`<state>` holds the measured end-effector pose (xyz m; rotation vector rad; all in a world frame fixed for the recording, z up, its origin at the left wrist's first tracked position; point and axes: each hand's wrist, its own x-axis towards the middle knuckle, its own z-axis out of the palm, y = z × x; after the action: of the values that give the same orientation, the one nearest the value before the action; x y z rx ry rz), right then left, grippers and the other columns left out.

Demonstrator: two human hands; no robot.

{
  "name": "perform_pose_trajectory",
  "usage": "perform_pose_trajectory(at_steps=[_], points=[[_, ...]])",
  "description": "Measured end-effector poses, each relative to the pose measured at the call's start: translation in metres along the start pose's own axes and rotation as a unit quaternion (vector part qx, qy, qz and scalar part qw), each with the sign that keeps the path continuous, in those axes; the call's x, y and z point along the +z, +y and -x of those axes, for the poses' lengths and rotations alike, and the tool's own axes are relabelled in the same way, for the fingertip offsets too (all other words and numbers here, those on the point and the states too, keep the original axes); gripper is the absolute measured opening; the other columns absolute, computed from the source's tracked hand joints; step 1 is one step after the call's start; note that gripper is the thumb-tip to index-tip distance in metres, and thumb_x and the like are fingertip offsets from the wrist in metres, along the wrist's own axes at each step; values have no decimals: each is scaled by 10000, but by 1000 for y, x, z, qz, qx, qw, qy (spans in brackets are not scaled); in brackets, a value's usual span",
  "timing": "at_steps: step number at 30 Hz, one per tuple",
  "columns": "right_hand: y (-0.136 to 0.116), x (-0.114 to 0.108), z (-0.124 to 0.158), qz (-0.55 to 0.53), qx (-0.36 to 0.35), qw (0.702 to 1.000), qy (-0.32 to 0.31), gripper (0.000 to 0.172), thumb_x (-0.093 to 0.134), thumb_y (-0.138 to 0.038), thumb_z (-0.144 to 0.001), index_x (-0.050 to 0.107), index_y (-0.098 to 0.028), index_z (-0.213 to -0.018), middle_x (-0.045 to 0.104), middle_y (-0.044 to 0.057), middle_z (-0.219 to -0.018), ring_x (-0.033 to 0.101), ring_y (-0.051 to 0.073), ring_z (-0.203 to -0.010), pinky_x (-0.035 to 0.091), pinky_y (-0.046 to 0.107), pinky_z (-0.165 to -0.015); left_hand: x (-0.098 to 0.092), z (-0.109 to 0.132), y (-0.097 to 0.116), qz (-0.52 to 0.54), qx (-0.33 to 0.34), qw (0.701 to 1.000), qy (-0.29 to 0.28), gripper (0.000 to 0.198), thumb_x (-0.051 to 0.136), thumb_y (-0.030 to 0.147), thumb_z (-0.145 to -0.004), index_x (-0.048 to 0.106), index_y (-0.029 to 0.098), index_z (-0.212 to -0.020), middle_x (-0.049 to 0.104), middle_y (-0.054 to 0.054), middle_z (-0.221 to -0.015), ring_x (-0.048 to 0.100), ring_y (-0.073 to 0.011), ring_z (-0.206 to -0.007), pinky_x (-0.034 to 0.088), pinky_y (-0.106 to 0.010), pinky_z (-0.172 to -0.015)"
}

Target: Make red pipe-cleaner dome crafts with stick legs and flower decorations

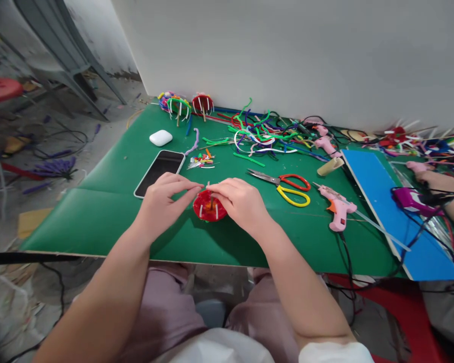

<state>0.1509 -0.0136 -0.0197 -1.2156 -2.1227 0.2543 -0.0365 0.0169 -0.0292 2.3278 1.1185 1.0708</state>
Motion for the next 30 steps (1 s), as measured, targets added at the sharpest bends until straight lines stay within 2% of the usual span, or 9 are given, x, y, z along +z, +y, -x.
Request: perform_pose_trajectory(at_steps=[3, 5, 8, 13, 17, 20, 24, 30], points=[[0, -1, 0, -4, 10, 1000, 1, 195, 509, -173, -875, 669, -214, -979, 702, 35, -934, 627, 162, -861, 503, 315, -795, -5, -1, -5, -10, -41, 999, 24, 208, 521, 311, -850, 697, 200, -849, 662, -15, -803, 548, -141, -795, 433, -284, -756], [0, -1, 0, -4, 15, 1000, 7, 185, 515, -170, -870, 672, -211, -959, 708, 34, -921, 629, 162, -844, 503, 316, -786, -7, -1, -9, -13, -87, 996, 22, 215, 525, 328, -840, 698, 201, -839, 662, -15, -800, 557, -141, -781, 430, -270, -715], [0, 0, 0, 3, 15, 1000, 13, 175, 525, -165, -862, 678, -206, -936, 716, 34, -900, 634, 164, -823, 503, 312, -771, -6, -2, -15, 11, -163, 986, -44, 230, 542, 369, -814, 703, 206, -830, 673, -7, -777, 567, -132, -686, 421, -253, -634], [0, 1, 1, 15, 9, 1000, 21, 151, 539, -153, -853, 679, -187, -901, 720, 34, -859, 632, 157, -784, 504, 297, -738, -2, 0, -22, 87, -251, 957, -119, 271, 567, 432, -768, 704, 201, -807, 689, -10, -745, 603, -146, -663, 444, -254, -634], [0, 3, 2, 24, -3, 999, 29, 136, 552, -142, -843, 678, -175, -882, 719, 35, -834, 626, 148, -759, 499, 280, -718, 1, 0, -24, 189, -306, 915, -182, 307, 586, 440, -734, 689, 172, -844, 668, -23, -690, 600, -137, -608, 483, -251, -604], [0, 3, 2, 27, -7, 999, 31, 126, 562, -143, -838, 680, -179, -867, 721, 32, -823, 624, 145, -741, 496, 273, -704, 4, -2, -23, 219, -351, 888, -198, 283, 615, 394, -704, 677, 154, -838, 634, -14, -602, 581, -126, -546, 493, -246, -565], [-1, 3, 2, 25, -11, 999, 32, 118, 576, -129, -825, 683, -171, -853, 724, 33, -812, 623, 146, -729, 498, 269, -689, 7, -3, -22, 222, -378, 877, -196, 230, 629, 342, -686, 665, 149, -805, 599, 4, -535, 554, -112, -489, 477, -231, -518], [0, -1, 2, 34, -4, 999, 19, 121, 581, -106, -813, 683, -164, -846, 724, 32, -816, 626, 153, -737, 493, 266, -686, 8, -1, -24, 206, -361, 887, -201, 230, 633, 369, -691, 658, 155, -771, 575, 14, -507, 534, -104, -474, 458, -221, -510]])
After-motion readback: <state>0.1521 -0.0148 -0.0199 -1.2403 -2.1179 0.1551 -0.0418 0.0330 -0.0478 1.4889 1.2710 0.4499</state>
